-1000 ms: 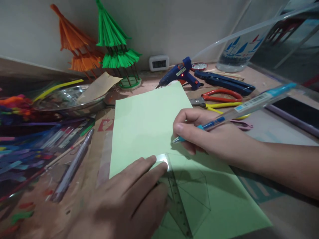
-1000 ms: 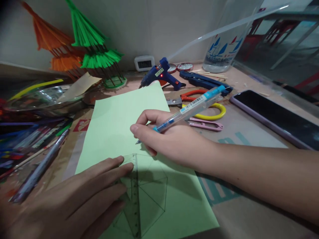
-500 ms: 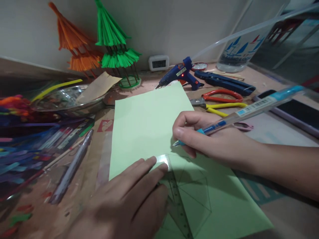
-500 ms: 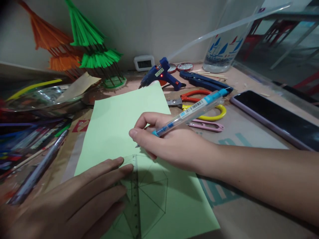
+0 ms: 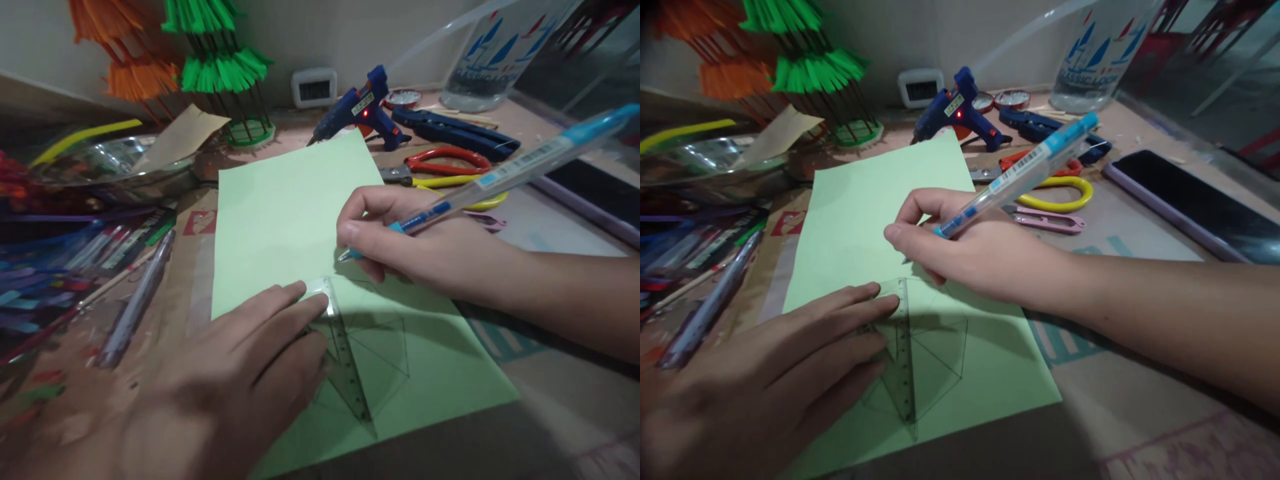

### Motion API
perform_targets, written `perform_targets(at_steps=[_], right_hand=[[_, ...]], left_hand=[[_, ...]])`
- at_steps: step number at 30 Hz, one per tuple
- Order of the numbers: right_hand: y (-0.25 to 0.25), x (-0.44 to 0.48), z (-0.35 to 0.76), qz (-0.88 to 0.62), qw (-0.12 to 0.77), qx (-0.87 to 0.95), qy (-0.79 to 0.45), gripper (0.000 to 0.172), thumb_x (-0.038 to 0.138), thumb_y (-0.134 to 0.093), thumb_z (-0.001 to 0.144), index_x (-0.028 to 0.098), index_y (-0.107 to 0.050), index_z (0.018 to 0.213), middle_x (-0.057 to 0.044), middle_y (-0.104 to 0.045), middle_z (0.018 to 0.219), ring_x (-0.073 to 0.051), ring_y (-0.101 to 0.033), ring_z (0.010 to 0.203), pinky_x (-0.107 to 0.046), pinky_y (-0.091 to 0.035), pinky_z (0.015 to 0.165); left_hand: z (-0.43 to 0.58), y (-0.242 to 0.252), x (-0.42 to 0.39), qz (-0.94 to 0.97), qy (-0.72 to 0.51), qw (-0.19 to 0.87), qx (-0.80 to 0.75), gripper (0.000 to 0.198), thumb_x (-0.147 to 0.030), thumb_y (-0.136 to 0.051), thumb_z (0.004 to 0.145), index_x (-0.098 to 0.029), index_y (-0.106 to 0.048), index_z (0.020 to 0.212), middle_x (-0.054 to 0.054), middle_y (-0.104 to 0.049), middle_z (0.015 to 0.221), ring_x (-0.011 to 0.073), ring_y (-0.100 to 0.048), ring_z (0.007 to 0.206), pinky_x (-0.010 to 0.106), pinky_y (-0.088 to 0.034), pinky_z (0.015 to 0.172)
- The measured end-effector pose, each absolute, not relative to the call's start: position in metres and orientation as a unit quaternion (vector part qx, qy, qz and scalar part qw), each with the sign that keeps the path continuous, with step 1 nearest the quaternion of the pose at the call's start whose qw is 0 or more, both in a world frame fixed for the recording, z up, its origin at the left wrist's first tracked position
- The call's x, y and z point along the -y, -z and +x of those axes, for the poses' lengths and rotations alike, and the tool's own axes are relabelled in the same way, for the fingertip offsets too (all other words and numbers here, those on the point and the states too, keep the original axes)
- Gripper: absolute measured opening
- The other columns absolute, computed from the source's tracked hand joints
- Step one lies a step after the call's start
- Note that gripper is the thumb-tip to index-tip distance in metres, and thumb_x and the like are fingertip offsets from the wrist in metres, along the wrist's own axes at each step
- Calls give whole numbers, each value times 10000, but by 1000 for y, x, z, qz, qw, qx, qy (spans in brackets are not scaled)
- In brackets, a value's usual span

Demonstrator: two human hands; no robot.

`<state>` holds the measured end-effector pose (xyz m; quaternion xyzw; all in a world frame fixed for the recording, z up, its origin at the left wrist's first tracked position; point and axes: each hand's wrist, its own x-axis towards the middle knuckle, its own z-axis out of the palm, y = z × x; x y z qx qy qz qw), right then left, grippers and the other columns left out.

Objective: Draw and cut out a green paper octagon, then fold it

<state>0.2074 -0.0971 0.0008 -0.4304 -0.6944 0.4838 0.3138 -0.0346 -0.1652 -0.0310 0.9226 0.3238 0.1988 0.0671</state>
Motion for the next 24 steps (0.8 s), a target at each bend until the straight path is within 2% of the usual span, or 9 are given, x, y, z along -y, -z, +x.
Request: perform_targets(at_steps=[3,7,13,18,24], right_hand=[[1,98,208,-426,318,697,-481,216,322,-617,998,209,-576,818,72,-560,541,-64,-433,460,-222,-295,455],[2,98,207,-426,319,701,-474,212,333,-590,1010,207,-577,840,62,-548,553,-82,-500,503,-225,-325,491],[2,96,207,-425,304,712,-470,216,327,-570,1013,202,-562,837,67,-542,543,-80,-492,496,-230,-321,501],[1,97,207,-435,298,707,-472,213,356,-597,999,211,-572,845,71,-557,539,-80,-485,488,-234,-310,500],[-2,98,208,-448,287,703,-471,235,399,-648,974,222,-578,838,64,-570,550,-92,-504,506,-245,-306,507]], left_hand=[[-32,28,165,934,-200,9,-297,177,-219,-526,1063,-189,-669,1162,49,-706,1348,234,-612,1344,385,-515,1176],[-32,29,165,934,-203,-19,-293,169,-253,-531,1070,-184,-668,1142,57,-713,1320,240,-639,1306,376,-552,1129],[-40,38,165,928,-182,7,-324,275,-356,-517,1077,-216,-646,1275,48,-692,1367,244,-617,1339,383,-583,1090],[-41,37,167,915,-183,41,-356,279,-398,-512,1073,-277,-660,1277,11,-687,1389,252,-633,1320,390,-616,1039],[-37,32,167,921,-179,38,-345,273,-357,-529,1071,-231,-648,1282,37,-689,1371,239,-620,1332,381,-580,1084]])
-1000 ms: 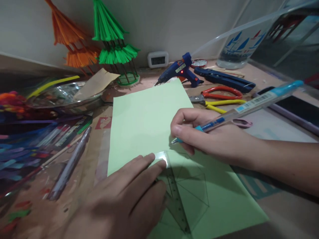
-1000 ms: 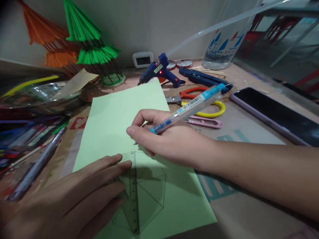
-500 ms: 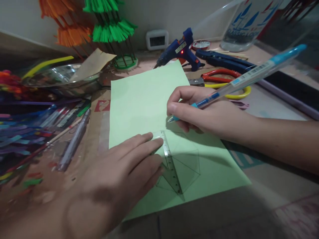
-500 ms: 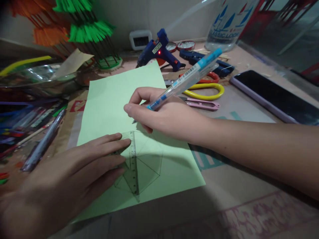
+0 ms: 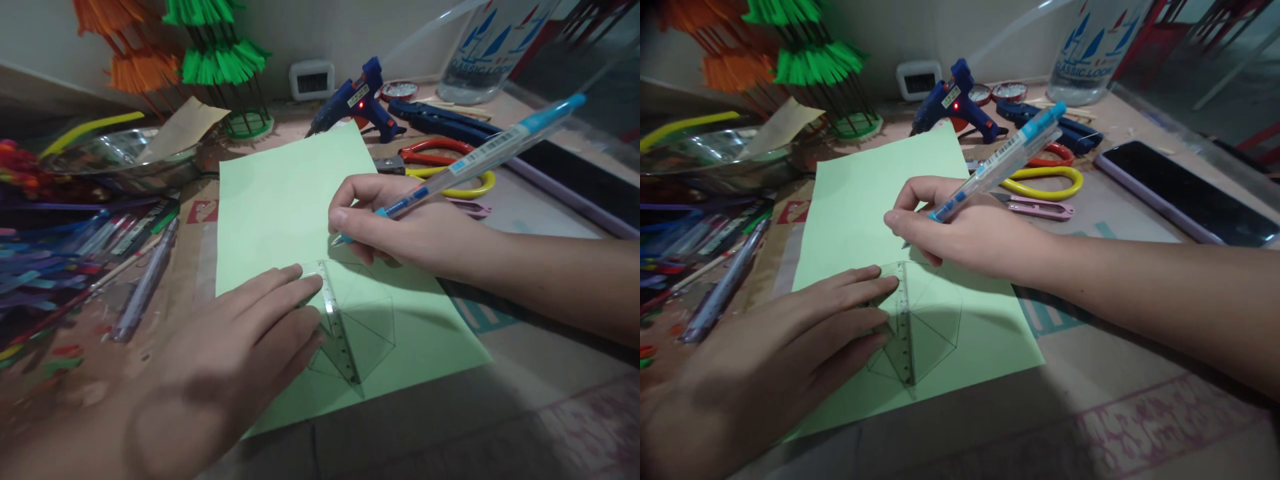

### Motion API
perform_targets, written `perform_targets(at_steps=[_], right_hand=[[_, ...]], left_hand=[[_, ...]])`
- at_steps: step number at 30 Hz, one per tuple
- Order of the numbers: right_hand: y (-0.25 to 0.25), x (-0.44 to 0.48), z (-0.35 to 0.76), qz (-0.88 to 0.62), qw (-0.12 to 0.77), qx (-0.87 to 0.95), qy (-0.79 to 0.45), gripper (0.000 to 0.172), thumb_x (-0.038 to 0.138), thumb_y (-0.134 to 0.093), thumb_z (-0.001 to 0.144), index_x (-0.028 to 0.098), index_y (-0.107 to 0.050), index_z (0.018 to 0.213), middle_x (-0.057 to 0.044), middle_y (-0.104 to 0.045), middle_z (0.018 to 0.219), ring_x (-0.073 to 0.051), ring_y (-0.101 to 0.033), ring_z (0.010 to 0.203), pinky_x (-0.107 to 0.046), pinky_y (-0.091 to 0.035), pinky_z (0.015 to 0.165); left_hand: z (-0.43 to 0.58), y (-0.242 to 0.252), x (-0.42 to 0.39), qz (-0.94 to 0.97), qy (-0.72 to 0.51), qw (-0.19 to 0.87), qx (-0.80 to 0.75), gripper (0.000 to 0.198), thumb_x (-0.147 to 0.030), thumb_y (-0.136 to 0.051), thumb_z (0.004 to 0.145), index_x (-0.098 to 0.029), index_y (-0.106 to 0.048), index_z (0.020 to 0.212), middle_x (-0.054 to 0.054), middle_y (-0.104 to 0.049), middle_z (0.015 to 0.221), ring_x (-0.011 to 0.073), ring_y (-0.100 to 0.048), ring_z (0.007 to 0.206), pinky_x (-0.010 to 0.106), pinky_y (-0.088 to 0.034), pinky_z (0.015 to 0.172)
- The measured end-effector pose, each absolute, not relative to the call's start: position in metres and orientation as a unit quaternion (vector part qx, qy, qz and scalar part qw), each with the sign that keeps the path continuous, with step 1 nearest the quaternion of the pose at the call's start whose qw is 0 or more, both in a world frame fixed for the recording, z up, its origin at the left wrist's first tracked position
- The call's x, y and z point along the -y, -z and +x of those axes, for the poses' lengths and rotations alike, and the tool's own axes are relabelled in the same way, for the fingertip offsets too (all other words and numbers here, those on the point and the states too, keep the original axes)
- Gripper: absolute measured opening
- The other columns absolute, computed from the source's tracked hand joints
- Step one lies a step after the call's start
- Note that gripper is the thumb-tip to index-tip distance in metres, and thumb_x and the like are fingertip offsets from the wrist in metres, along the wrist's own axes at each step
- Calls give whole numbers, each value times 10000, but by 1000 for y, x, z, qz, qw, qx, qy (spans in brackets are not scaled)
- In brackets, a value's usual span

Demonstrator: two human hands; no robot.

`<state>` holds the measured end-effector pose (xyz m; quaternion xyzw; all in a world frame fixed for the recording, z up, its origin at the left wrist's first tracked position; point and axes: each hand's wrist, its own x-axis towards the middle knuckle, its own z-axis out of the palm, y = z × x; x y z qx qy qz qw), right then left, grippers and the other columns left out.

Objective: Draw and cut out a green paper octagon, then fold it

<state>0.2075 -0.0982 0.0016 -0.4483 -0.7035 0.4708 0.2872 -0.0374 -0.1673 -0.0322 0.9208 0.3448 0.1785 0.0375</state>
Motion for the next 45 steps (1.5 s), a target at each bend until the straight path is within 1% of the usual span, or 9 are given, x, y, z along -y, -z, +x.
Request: perform_targets(at_steps=[4,8,14,21,27,32,36,41,45], right_hand=[[-2,98,207,-451,286,705,-467,225,394,-650,973,221,-585,845,59,-570,557,-102,-526,531,-248,-317,526],[-1,98,207,-453,285,703,-468,234,408,-661,963,222,-590,840,61,-568,552,-99,-518,520,-249,-316,519],[-2,98,208,-451,285,706,-465,237,402,-649,973,217,-591,836,64,-570,553,-88,-506,506,-242,-303,505],[0,97,208,-446,278,711,-467,227,401,-657,964,224,-588,838,64,-577,556,-94,-509,511,-248,-308,515],[0,97,208,-447,277,710,-468,221,405,-650,961,225,-590,847,63,-573,559,-101,-515,520,-252,-321,525],[-1,97,208,-443,272,714,-468,223,404,-650,960,225,-585,842,65,-571,562,-99,-509,521,-252,-318,530],[-1,97,208,-445,273,714,-467,214,385,-656,957,224,-586,835,63,-577,566,-98,-499,516,-254,-316,535],[-1,98,208,-451,274,711,-464,202,372,-656,962,225,-598,836,62,-573,566,-98,-507,526,-255,-316,537],[-2,99,208,-451,274,711,-465,210,379,-662,959,224,-599,832,63,-572,566,-93,-500,524,-254,-310,532]], left_hand=[[-38,34,167,925,-172,37,-337,268,-339,-515,1077,-221,-642,1281,43,-687,1370,240,-610,1344,368,-576,1080],[-40,35,167,923,-163,36,-346,246,-363,-540,1067,-240,-647,1251,15,-668,1406,234,-588,1363,371,-570,1088],[-37,34,166,926,-169,24,-338,275,-398,-495,1083,-238,-649,1245,27,-705,1356,242,-629,1321,380,-590,1060],[-36,32,166,928,-170,25,-330,212,-338,-487,1082,-236,-657,1158,42,-698,1355,249,-629,1316,380,-589,1062],[-37,33,166,924,-176,27,-340,251,-358,-509,1077,-212,-640,1235,44,-689,1361,236,-607,1337,361,-574,1076],[-36,32,165,929,-179,13,-325,209,-323,-508,1077,-202,-647,1175,57,-700,1340,238,-652,1275,372,-582,1058],[-36,31,165,931,-158,18,-328,209,-334,-509,1075,-207,-637,1181,56,-681,1370,245,-619,1322,372,-563,1085],[-36,31,166,931,-167,10,-325,234,-331,-485,1080,-220,-637,1220,50,-691,1363,254,-628,1318,385,-574,1079],[-34,30,165,924,-175,23,-340,240,-365,-479,1078,-240,-682,1103,34,-729,1304,258,-665,1274,385,-618,1016]])
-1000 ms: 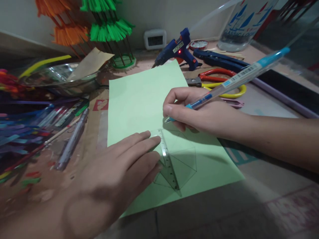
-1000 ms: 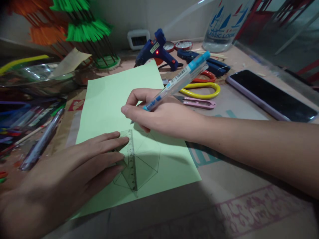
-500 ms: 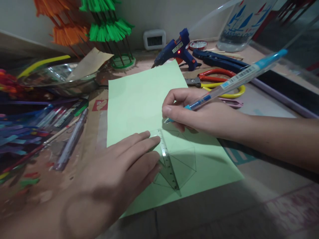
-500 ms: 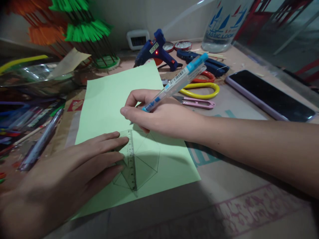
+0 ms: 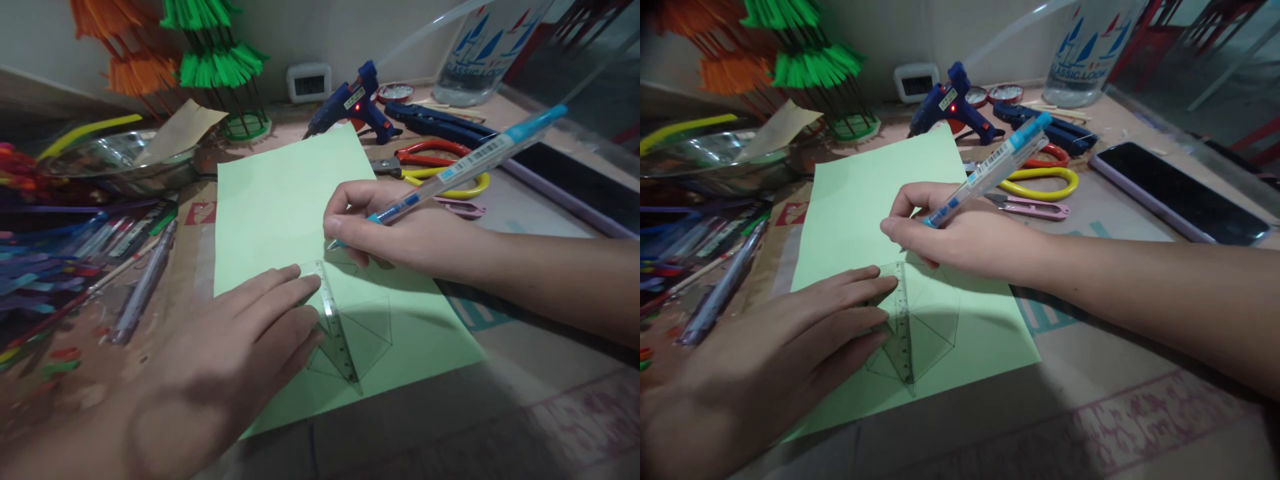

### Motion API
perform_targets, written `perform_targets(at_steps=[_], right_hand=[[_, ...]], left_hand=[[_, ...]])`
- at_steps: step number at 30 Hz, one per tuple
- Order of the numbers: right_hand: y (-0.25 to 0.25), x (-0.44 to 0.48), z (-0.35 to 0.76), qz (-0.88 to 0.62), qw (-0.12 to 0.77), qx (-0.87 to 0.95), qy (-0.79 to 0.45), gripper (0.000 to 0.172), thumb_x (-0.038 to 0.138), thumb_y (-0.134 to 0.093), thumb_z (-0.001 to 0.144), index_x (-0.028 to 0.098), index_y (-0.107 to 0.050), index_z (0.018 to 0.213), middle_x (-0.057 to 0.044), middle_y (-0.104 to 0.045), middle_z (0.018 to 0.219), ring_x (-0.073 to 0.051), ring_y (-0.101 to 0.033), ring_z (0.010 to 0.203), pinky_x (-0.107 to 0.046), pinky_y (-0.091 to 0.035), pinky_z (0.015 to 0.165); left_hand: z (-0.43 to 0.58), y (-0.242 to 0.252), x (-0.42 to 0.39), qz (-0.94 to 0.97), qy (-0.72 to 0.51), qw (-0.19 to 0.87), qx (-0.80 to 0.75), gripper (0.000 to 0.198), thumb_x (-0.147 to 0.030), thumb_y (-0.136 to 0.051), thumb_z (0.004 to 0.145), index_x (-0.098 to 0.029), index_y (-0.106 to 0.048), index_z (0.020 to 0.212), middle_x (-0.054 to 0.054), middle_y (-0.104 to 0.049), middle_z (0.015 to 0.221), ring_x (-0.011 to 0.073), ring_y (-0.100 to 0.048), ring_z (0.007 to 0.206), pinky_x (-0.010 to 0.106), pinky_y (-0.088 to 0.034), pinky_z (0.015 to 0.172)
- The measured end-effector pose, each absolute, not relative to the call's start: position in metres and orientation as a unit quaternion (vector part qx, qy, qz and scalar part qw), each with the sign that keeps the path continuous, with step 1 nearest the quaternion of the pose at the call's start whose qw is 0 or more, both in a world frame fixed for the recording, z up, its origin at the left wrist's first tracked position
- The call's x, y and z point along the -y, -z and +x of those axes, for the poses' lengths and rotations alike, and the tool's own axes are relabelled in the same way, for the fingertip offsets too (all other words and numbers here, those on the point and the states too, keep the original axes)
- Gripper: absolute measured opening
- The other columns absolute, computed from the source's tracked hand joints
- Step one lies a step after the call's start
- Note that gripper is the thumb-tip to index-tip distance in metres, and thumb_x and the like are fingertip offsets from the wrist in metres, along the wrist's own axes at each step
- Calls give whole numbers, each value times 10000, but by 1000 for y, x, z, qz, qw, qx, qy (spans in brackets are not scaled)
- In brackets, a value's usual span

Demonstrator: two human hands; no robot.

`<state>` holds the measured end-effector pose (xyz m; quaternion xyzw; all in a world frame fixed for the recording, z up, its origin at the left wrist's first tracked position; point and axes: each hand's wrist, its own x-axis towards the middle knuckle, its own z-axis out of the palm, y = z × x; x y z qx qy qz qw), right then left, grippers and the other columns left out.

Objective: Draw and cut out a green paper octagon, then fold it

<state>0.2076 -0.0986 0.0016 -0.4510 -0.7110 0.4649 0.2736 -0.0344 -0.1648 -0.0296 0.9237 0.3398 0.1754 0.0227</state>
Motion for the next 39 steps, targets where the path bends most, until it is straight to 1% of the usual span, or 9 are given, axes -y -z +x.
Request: perform_targets(at_steps=[3,8,13,18,22,31,34,37,39], right_hand=[[-1,99,208,-454,273,709,-466,203,375,-659,960,226,-602,835,63,-574,562,-93,-496,521,-254,-310,533],[0,98,208,-458,271,710,-461,210,405,-662,952,231,-610,846,58,-588,566,-99,-495,516,-257,-313,526],[0,98,209,-453,266,717,-458,203,400,-657,952,231,-608,849,57,-593,569,-107,-505,525,-258,-324,526],[1,97,209,-451,268,722,-451,197,392,-648,956,228,-613,854,57,-606,569,-105,-506,526,-254,-333,528],[3,96,210,-443,273,727,-447,206,398,-645,957,224,-617,851,58,-609,567,-101,-499,515,-248,-333,512],[1,95,209,-435,272,736,-441,187,363,-633,958,213,-618,847,51,-614,578,-104,-531,527,-237,-358,502],[0,96,209,-438,271,733,-444,185,358,-629,958,212,-616,844,51,-613,570,-105,-532,520,-236,-365,494],[-1,96,208,-442,274,727,-448,184,347,-628,956,208,-612,836,49,-610,560,-107,-533,513,-235,-365,484],[0,96,208,-438,283,724,-453,186,338,-627,954,205,-611,825,48,-605,562,-106,-532,515,-232,-370,481]], left_hand=[[-34,29,165,928,-171,18,-331,235,-349,-473,1081,-232,-677,1083,38,-732,1300,258,-664,1276,384,-617,1019],[-37,31,165,928,-169,23,-332,215,-339,-490,1076,-228,-635,1188,45,-704,1355,252,-634,1314,372,-593,1062],[-39,33,164,928,-163,29,-335,200,-353,-515,1068,-247,-667,1145,16,-695,1369,244,-620,1332,367,-597,1054],[-40,33,164,929,-150,38,-335,285,-342,-502,1076,-261,-631,1317,13,-677,1401,243,-581,1376,381,-583,1076],[-39,34,166,920,-143,45,-363,314,-378,-495,1075,-275,-622,1343,11,-675,1409,251,-595,1362,403,-585,1072],[-32,28,165,920,-184,1,-347,317,-357,-447,1087,-213,-613,1317,42,-754,1261,245,-712,1196,350,-650,911],[-32,30,167,914,-198,-9,-353,316,-338,-480,1083,-207,-572,1355,42,-740,1284,230,-691,1233,337,-629,968],[-32,31,167,921,-206,-16,-330,249,-294,-475,1085,-203,-593,1285,38,-727,1313,238,-654,1289,346,-582,1057],[-32,31,166,926,-202,-29,-319,225,-258,-458,1085,-201,-615,1236,33,-726,1318,248,-647,1299,355,-569,1079]])
